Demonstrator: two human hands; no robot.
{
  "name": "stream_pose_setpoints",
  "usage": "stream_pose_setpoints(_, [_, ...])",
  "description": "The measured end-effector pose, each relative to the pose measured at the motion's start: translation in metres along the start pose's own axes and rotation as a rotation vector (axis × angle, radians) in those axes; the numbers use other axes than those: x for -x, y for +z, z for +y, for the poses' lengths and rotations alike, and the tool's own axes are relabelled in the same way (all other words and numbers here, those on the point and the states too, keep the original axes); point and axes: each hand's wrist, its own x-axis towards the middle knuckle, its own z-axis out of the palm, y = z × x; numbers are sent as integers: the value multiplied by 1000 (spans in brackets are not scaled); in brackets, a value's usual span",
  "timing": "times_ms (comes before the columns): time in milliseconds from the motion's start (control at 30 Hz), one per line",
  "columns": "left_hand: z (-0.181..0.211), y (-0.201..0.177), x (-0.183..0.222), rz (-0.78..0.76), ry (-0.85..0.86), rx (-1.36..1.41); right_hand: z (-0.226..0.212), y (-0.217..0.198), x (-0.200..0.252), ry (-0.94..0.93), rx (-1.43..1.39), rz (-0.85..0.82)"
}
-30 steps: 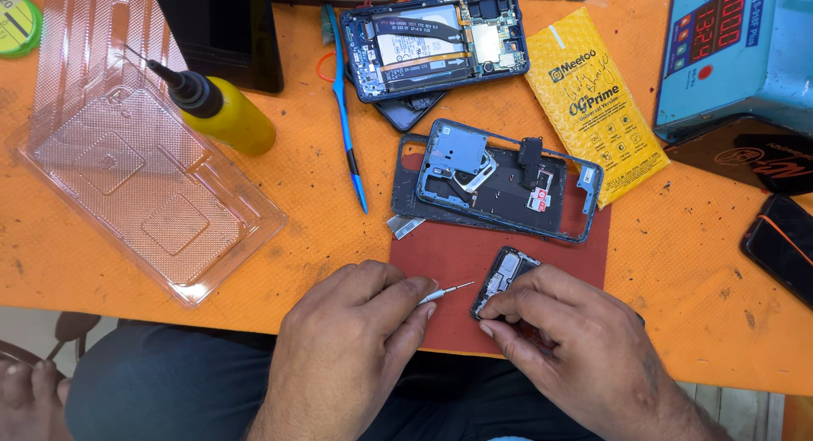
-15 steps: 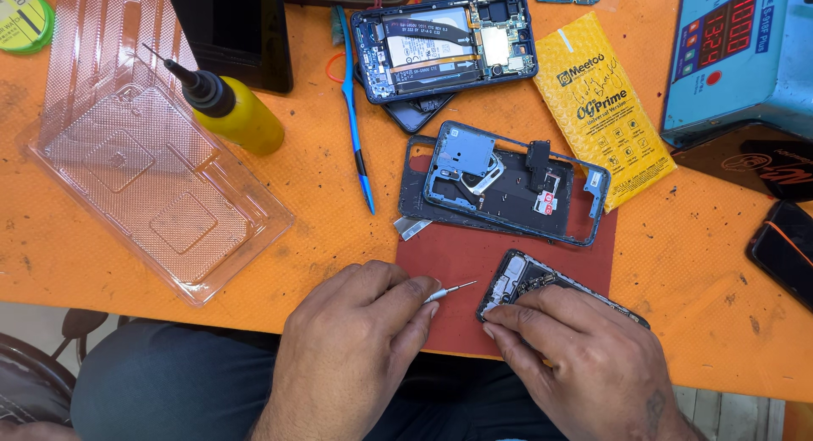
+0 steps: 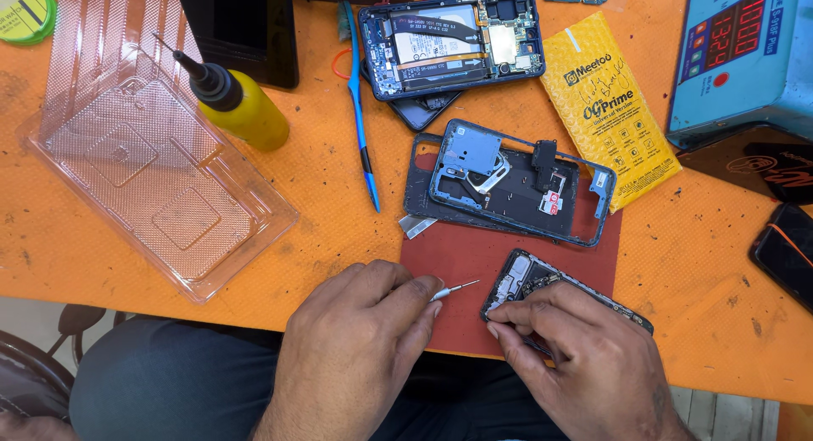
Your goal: The person disassembles a mobile phone using a screwdriver to remove screws, separates the screen from the body, and handles the internal components like the battery and circuit boards.
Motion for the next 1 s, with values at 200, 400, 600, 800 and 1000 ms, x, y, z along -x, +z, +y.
stream_pose_setpoints(200, [-2, 0, 2, 3, 39, -26, -16, -3, -3, -67, 91, 125])
stream_pose_setpoints(400, [-4, 0, 2, 21, 59, -52, -32, -3, -4, -25, 153, 173])
stream_pose_setpoints(600, [-4, 0, 3, 22, 75, -51, -25, -4, -8, 35, 0, 96])
stream_pose_setpoints(800, [-6, -1, 5, 24, 80, -50, -13, 5, 1, 127, -9, 178])
stream_pose_setpoints(1000, [-6, 0, 5, 30, 100, -23, -11, 8, 1, 30, -140, 186])
